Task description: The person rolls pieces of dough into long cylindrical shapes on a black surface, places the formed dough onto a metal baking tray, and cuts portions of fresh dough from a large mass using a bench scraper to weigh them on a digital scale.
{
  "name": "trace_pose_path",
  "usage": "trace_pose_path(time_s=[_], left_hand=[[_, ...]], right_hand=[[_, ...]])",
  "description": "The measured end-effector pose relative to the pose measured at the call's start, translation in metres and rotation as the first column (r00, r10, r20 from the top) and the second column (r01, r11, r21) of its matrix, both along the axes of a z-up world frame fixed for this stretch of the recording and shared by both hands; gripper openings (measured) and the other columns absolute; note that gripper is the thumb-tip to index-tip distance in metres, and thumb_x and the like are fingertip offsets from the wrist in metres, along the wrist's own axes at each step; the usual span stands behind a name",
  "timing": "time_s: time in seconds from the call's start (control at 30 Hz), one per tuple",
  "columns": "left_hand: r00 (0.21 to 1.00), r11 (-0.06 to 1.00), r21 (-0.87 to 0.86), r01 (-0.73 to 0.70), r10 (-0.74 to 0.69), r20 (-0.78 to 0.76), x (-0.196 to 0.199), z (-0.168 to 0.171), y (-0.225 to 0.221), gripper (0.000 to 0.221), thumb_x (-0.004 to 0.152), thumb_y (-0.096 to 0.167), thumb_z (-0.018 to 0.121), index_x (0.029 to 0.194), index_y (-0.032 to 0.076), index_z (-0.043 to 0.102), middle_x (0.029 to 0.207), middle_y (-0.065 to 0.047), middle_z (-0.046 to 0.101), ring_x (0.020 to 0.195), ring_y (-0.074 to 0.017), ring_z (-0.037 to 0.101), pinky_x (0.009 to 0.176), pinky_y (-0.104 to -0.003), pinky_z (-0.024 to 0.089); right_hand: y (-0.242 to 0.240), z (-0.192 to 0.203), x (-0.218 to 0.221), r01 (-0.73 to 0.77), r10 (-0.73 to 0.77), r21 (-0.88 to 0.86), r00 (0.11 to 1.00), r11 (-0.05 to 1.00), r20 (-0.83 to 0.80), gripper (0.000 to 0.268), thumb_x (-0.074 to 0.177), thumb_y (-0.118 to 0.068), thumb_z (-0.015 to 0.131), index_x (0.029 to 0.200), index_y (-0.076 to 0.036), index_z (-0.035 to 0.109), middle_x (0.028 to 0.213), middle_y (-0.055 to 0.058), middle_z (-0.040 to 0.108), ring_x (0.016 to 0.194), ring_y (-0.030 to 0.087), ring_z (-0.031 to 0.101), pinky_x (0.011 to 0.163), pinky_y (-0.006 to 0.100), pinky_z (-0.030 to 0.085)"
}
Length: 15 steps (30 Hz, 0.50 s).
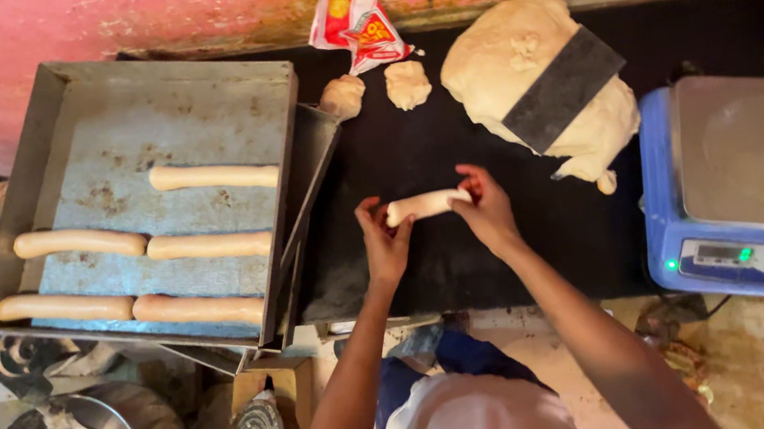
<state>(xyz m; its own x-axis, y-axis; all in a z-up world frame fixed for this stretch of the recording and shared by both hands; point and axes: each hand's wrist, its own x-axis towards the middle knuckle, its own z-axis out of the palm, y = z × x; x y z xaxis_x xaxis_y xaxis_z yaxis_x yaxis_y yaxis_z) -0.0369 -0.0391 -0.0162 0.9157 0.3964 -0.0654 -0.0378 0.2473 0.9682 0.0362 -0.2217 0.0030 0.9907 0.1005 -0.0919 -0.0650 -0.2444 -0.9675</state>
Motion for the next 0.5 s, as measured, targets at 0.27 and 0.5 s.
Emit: trace_pose_path(time_s=[0.27, 0.5], left_hand=[[0.995, 0.032, 0.995, 0.097, -0.025, -0.097, -0.097, 0.023, -0.014, 0.069, 0.1, 0.038, 0.061, 0.153, 0.0, 0.039, 0.162, -0.026, 0.036, 0.155, -0.0426, 0.026, 0.126, -0.056, 0.015], [0.921, -0.106, 0.932, 0.348, -0.147, -0.36, -0.012, 0.018, -0.032, 0.095, 0.1, 0.067, 0.023, 0.159, -0.007, 0.026, 0.164, -0.032, 0.022, 0.155, -0.0474, 0.011, 0.125, -0.057, 0.006]], right_hand=[[-0.043, 0.012, -0.115, 0.065, 0.293, -0.626, 0.843, 0.777, 0.451, 0.058, 0.103, -0.021, 0.059, 0.153, 0.002, 0.042, 0.158, 0.033, 0.042, 0.145, 0.048, 0.041, 0.115, 0.052, 0.035], [0.006, 0.009, -0.037, -0.107, 0.613, -0.834, 0.729, 0.542, 0.305, 0.063, 0.105, -0.039, 0.047, 0.159, -0.009, 0.038, 0.168, 0.024, 0.022, 0.155, 0.048, 0.014, 0.125, 0.058, 0.015]])
